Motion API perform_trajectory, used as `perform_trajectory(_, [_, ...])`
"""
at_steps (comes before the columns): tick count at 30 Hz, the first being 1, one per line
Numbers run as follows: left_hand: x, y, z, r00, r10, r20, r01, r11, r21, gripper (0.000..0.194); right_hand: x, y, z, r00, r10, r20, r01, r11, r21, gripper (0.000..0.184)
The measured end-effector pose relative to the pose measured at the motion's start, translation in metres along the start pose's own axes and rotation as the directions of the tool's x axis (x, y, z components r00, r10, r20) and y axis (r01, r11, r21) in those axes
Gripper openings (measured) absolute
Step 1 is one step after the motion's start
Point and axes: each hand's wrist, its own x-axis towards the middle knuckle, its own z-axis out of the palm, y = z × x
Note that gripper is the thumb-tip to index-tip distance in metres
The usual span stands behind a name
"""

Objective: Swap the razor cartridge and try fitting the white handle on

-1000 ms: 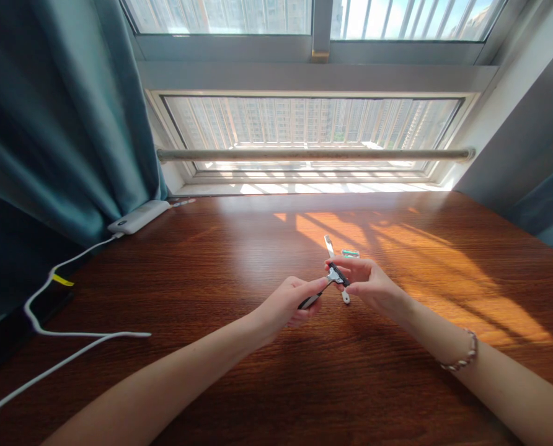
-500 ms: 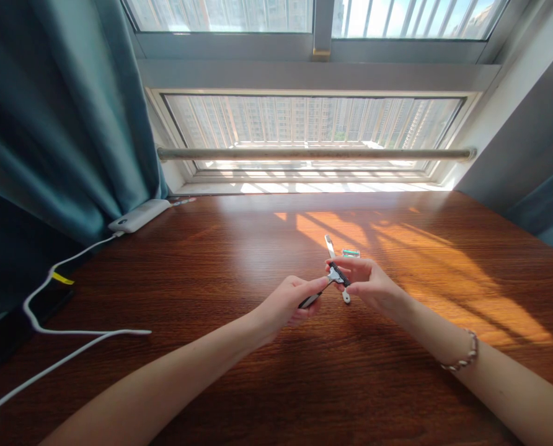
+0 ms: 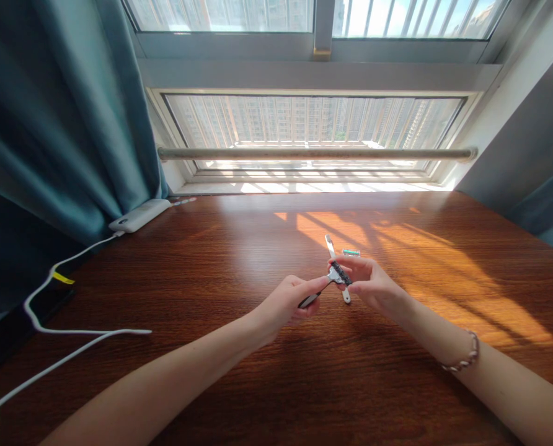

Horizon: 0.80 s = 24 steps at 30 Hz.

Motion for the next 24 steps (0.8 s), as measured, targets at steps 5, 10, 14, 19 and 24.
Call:
perform_trajectory(5, [0.0, 0.0, -0.001, 1.0, 0.031, 0.003, -0.031, 0.999, -0.021, 0.054, 0.0, -0.003, -0.001, 0.999, -0.026, -0.044, 0.028, 0.998, 0.049, 0.044])
perform_trajectory(10, [0.001, -0.003, -0.002, 0.995, 0.068, 0.078, -0.062, 0.995, -0.075, 0.055, 0.0, -0.004, -0.001, 0.999, -0.01, -0.031, 0.012, 0.997, 0.079, 0.042])
perform_trajectory(14, [0.004, -0.006, -0.003, 0.991, 0.083, 0.108, -0.065, 0.985, -0.159, 0.055, -0.001, -0.005, 0.001, 0.998, 0.013, -0.057, -0.01, 0.998, 0.055, 0.04])
perform_trajectory(19, [0.007, -0.009, -0.006, 0.989, 0.082, 0.122, -0.038, 0.944, -0.328, 0.054, -0.002, -0.007, 0.001, 0.999, -0.019, -0.031, 0.018, 0.999, -0.044, 0.038])
perform_trajectory(24, [0.013, -0.01, -0.013, 0.989, 0.09, 0.121, -0.013, 0.851, -0.526, 0.05, -0.003, -0.01, 0.003, 0.979, -0.091, 0.181, 0.183, 0.778, -0.601, 0.036])
